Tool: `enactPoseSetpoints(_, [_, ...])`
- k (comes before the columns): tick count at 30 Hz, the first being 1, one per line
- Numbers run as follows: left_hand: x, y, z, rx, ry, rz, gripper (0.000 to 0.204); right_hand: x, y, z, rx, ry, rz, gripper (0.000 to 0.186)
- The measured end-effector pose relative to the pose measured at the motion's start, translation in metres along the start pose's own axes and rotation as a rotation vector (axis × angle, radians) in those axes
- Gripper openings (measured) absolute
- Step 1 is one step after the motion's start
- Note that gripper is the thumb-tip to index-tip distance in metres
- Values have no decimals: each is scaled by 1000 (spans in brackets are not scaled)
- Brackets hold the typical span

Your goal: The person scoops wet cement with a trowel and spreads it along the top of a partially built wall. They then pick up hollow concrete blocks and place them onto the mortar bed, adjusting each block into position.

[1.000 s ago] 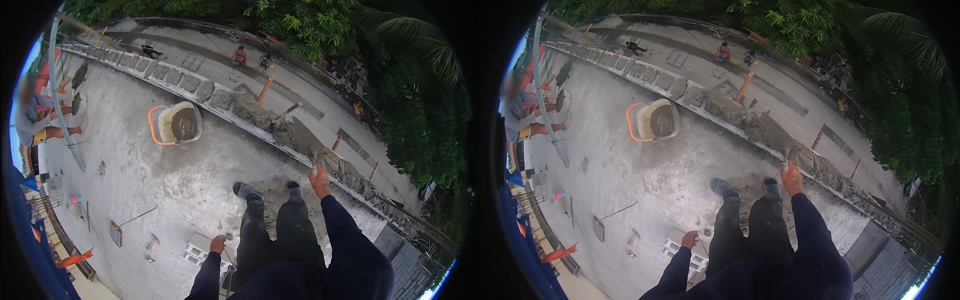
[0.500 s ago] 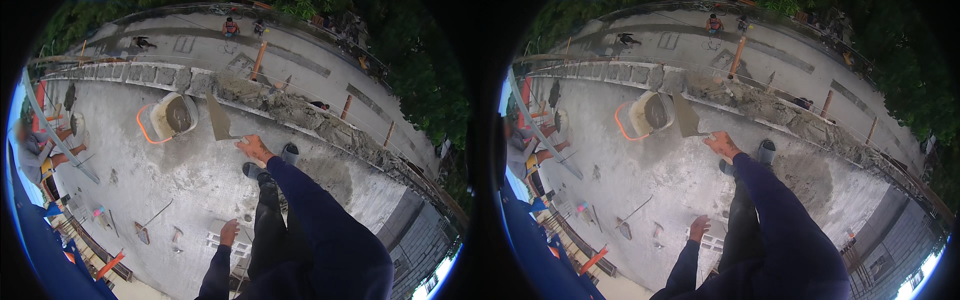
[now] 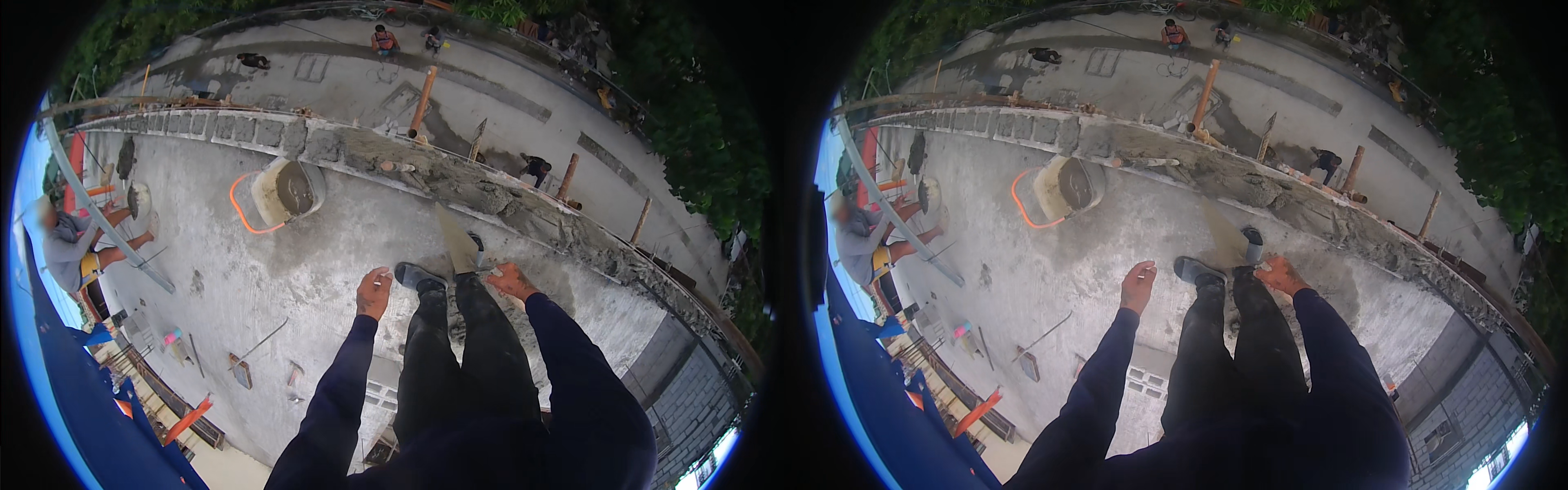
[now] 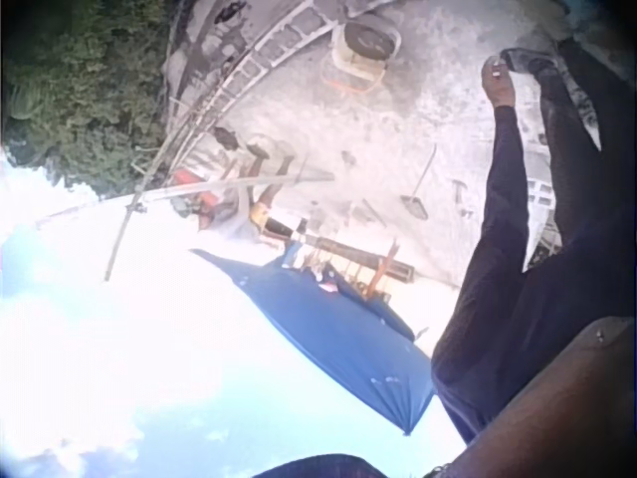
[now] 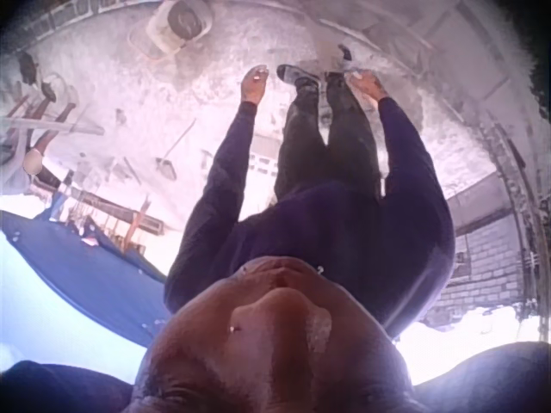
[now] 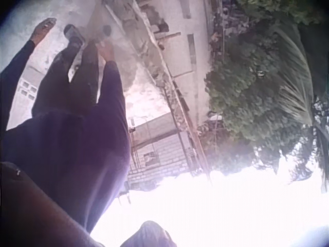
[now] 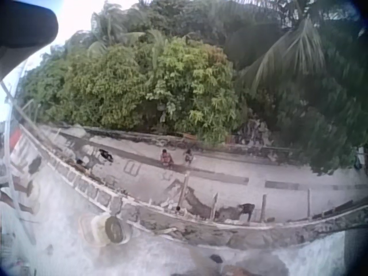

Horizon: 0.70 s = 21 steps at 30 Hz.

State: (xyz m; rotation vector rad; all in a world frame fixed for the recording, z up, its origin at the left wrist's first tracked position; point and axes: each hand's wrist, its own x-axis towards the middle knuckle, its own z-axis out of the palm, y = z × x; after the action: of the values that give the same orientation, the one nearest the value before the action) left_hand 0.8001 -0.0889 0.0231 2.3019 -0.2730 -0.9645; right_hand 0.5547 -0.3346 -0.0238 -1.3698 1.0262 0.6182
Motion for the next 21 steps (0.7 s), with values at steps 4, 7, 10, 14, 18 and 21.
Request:
enactPoseSetpoints(4, [84,70,22,112,67,44,23,-11,21,-11,-19,17,50,35])
enactPoseSetpoints(7, [115,104,54,-123,109,-115,27,-19,35,-9,5,44,62,33])
enactPoseSetpoints(10, [120,121,86,-367,185,-392,34,-32,46,-7,62,46,97,33])
enactPoseSetpoints(14, [130,128,111,-607,227,-714,55,-45,55,-10,34,-1,109,34])
enactPoseSetpoints(18, [146,118,126,-725,177,-880,70,-49,59,-15,145,-16,167,34])
enactPoseSetpoints(21, [157,101,132,-809,137,-887,69,-48,61,-18,132,-49,192,35])
